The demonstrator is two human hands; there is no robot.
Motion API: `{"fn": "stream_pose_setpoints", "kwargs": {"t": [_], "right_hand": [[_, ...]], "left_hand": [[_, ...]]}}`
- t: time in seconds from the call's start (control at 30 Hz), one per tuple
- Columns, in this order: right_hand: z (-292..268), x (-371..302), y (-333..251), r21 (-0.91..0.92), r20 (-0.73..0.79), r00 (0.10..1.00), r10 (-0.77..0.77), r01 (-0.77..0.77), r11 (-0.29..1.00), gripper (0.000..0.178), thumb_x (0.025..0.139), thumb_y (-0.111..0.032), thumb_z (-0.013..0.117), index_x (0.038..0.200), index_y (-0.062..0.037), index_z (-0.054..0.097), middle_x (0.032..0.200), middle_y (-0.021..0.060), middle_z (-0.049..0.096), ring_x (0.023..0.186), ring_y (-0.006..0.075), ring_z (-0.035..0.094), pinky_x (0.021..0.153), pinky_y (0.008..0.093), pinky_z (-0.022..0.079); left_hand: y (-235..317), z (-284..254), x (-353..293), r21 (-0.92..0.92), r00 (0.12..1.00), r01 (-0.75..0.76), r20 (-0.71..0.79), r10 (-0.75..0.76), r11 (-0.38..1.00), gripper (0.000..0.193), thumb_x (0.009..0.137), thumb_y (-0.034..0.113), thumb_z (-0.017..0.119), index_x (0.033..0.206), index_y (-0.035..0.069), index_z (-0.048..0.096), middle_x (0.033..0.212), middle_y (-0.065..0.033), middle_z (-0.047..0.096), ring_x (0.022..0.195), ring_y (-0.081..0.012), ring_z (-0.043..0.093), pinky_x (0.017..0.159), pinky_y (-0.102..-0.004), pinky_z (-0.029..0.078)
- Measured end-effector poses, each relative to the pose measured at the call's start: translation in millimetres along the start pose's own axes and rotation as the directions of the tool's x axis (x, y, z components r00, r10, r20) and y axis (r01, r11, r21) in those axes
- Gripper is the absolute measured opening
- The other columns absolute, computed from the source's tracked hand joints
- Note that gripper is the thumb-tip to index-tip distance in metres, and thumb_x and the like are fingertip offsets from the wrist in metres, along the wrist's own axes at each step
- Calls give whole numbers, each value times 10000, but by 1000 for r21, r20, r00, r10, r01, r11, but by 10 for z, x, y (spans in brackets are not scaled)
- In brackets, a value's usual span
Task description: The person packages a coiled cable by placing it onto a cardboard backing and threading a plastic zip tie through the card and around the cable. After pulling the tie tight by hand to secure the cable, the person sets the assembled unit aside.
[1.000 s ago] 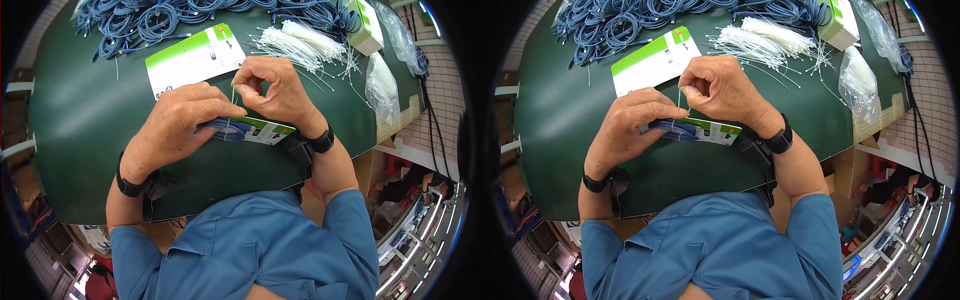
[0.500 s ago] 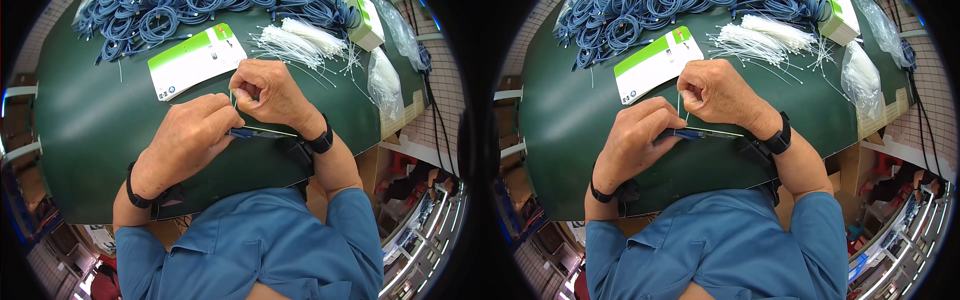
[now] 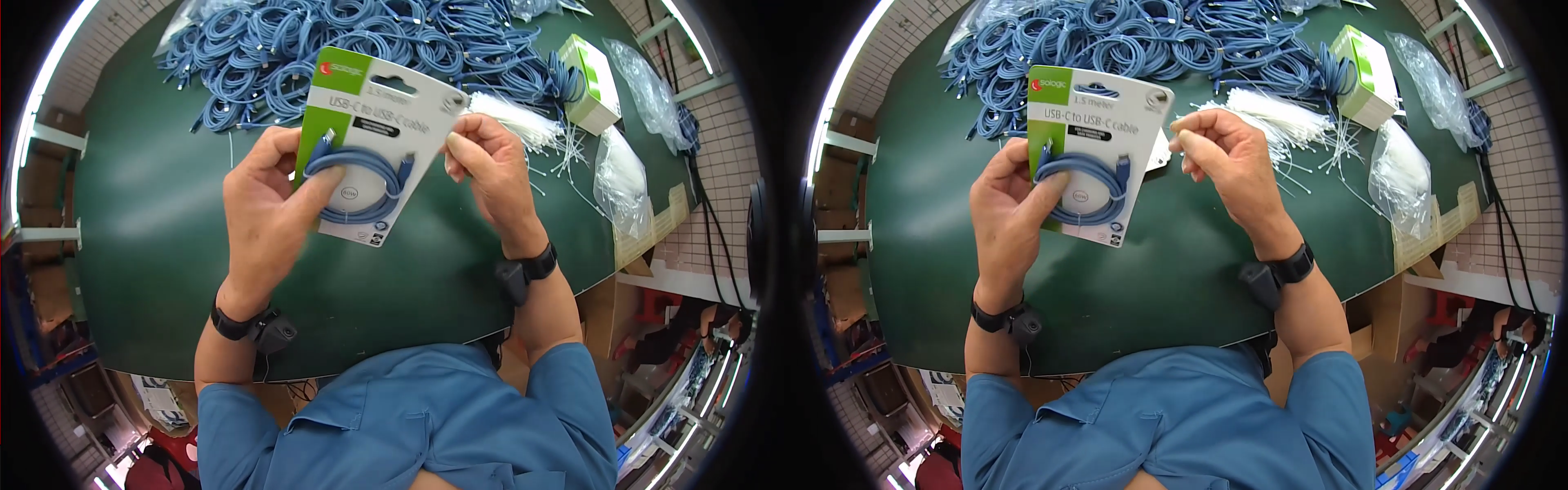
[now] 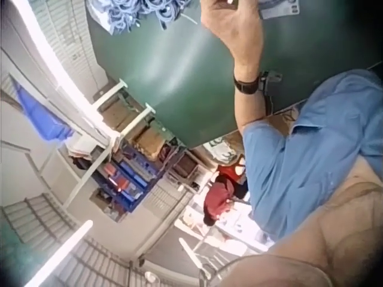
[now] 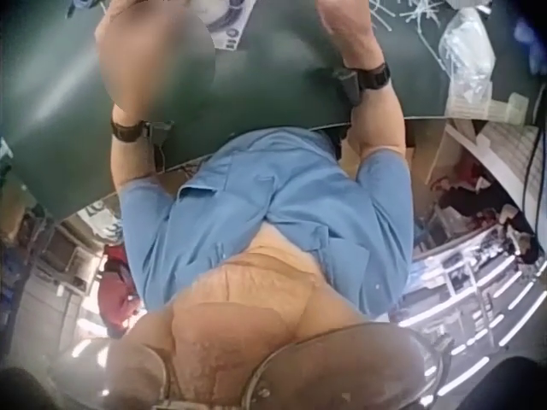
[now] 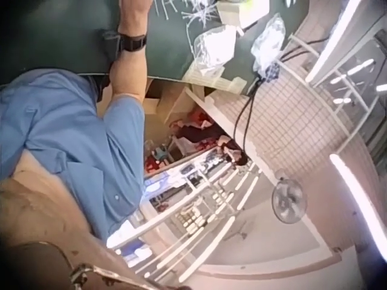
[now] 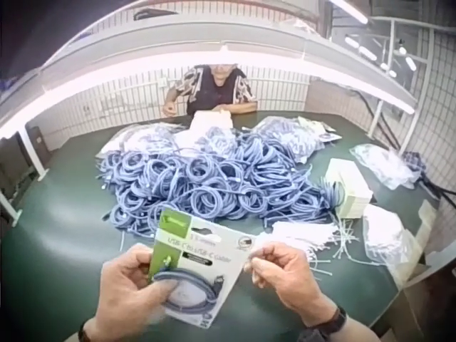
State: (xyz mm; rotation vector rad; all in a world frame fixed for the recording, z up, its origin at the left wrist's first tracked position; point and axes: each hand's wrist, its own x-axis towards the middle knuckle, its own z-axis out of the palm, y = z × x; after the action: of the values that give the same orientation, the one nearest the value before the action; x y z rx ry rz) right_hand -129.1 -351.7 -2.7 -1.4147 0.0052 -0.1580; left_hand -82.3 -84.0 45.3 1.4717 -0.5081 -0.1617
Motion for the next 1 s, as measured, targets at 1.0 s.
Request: {"fn": "stream_pose_setpoints", "kwargs": {"t": [1.0], "right_hand": [[452, -234, -68, -152, 232, 968, 93, -58, 987, 390, 1056, -252, 665, 1316, 37, 633, 1134, 88, 740, 1003, 120, 683, 843, 277, 578]], "left_hand": [[-345, 229, -57, -37, 1000, 13, 14, -12, 999, 353, 975, 57, 732, 1324, 20, 691, 1241, -90, 718, 1080, -122, 672, 959, -280, 549]]}}
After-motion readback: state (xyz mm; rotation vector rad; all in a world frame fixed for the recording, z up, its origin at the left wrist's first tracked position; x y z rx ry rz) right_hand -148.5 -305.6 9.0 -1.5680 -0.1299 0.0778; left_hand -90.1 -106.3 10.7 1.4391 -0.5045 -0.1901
